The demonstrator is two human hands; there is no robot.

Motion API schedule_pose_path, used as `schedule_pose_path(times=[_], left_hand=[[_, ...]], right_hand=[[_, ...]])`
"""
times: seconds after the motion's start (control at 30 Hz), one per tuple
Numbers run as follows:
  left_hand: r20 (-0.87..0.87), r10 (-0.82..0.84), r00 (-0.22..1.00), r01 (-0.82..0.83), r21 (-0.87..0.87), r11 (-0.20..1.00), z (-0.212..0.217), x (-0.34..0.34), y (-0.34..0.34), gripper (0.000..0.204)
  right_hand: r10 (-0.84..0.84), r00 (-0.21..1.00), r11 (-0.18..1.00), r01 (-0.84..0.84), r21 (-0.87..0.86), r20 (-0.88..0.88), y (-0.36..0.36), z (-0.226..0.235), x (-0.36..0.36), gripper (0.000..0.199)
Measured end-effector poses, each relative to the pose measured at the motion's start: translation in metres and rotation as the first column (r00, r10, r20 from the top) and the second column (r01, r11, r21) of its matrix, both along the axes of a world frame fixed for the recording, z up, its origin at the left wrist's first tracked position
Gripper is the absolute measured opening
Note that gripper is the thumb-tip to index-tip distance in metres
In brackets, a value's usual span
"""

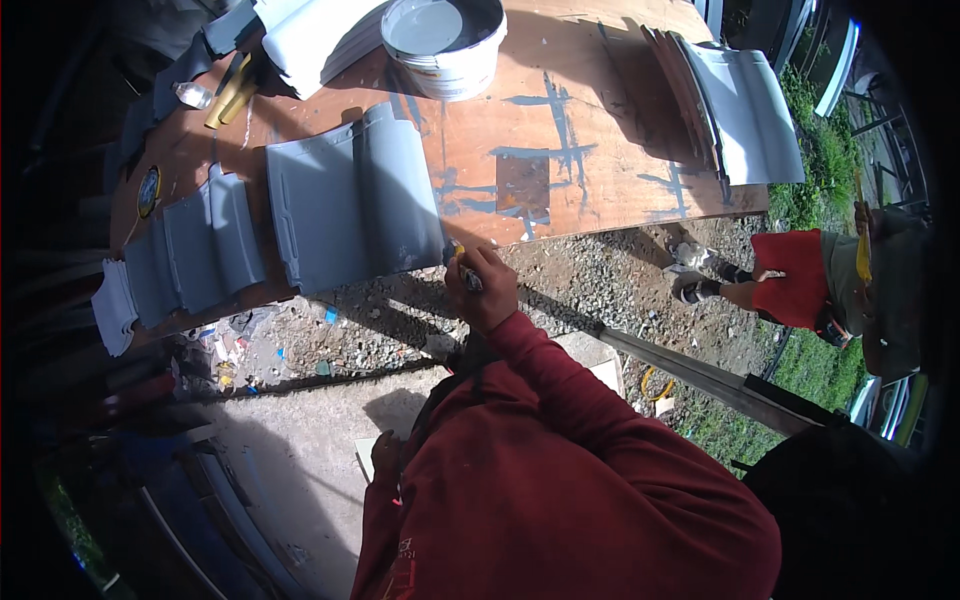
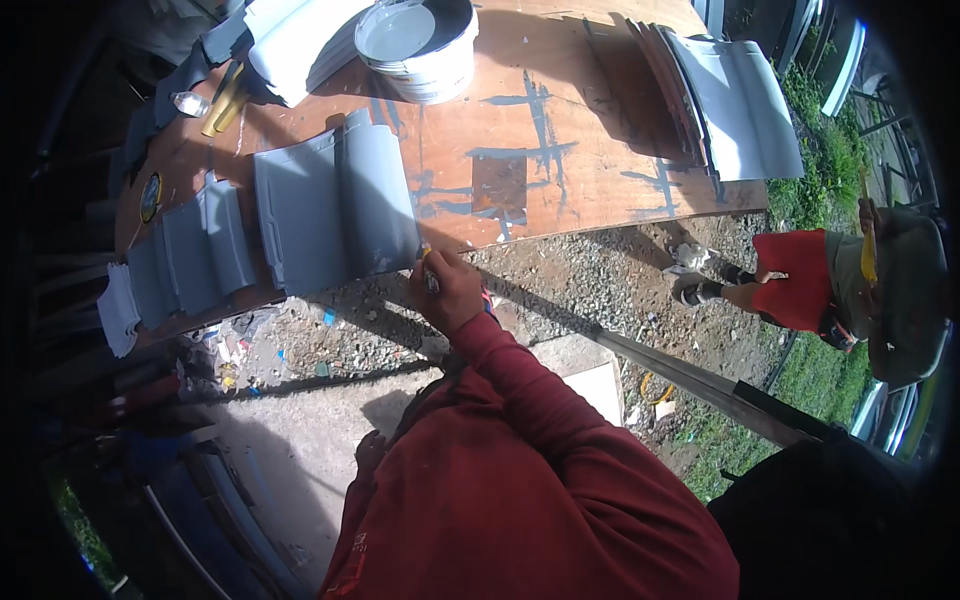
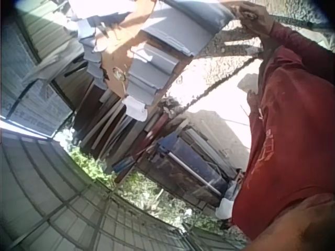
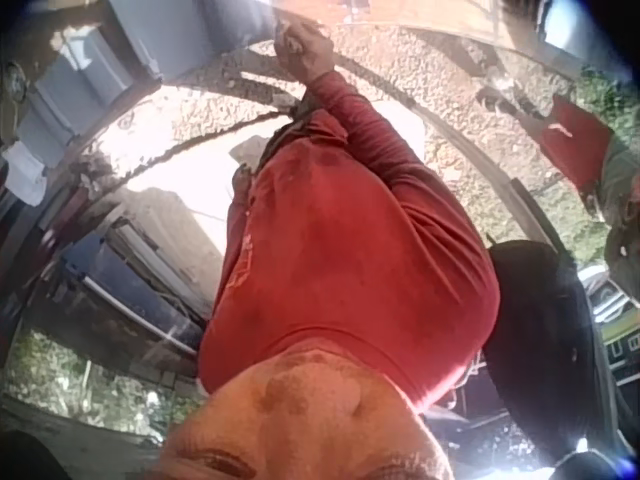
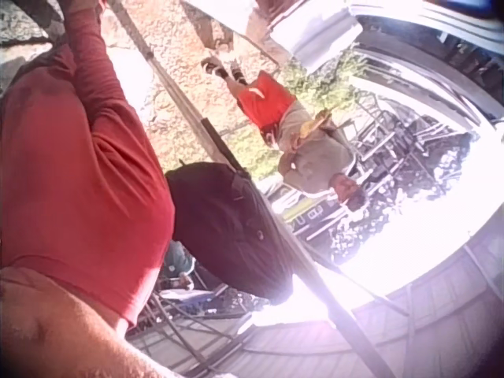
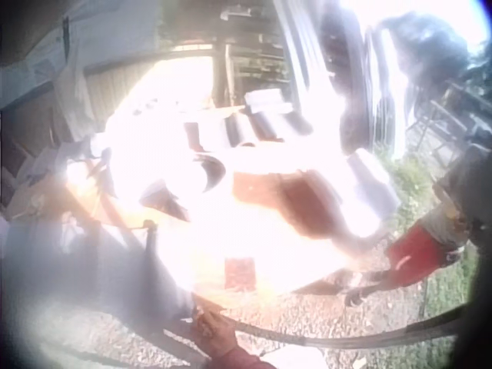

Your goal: The person paints several curved tiles using a brush and a bucket of grey paint. They dip the brush into the paint, apply it to the surface of the tiles one by one, and set them aside.

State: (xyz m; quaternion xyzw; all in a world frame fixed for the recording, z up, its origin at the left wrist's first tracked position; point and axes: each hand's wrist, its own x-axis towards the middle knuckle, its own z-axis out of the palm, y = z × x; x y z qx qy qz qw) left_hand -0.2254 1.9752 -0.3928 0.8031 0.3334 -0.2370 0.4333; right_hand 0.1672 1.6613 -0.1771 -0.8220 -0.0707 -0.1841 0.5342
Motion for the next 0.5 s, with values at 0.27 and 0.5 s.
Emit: schedule_pose_path(times=[0.27, 0.5], left_hand=[[0.164, -0.746, 0.646, 0.554, 0.572, 0.605, -0.026, -0.014, -0.030, 0.043], [0.010, 0.274, 0.962, -0.274, 0.042, 0.961, -0.010, -0.035, -0.054, 0.037]], right_hand=[[0.442, 0.893, 0.846, -0.445, -0.293, -0.079, 0.099, -0.051, 0.014, 0.023], [0.540, 0.839, 0.783, -0.530, -0.326, -0.065, 0.090, -0.030, 0.012, 0.031]])
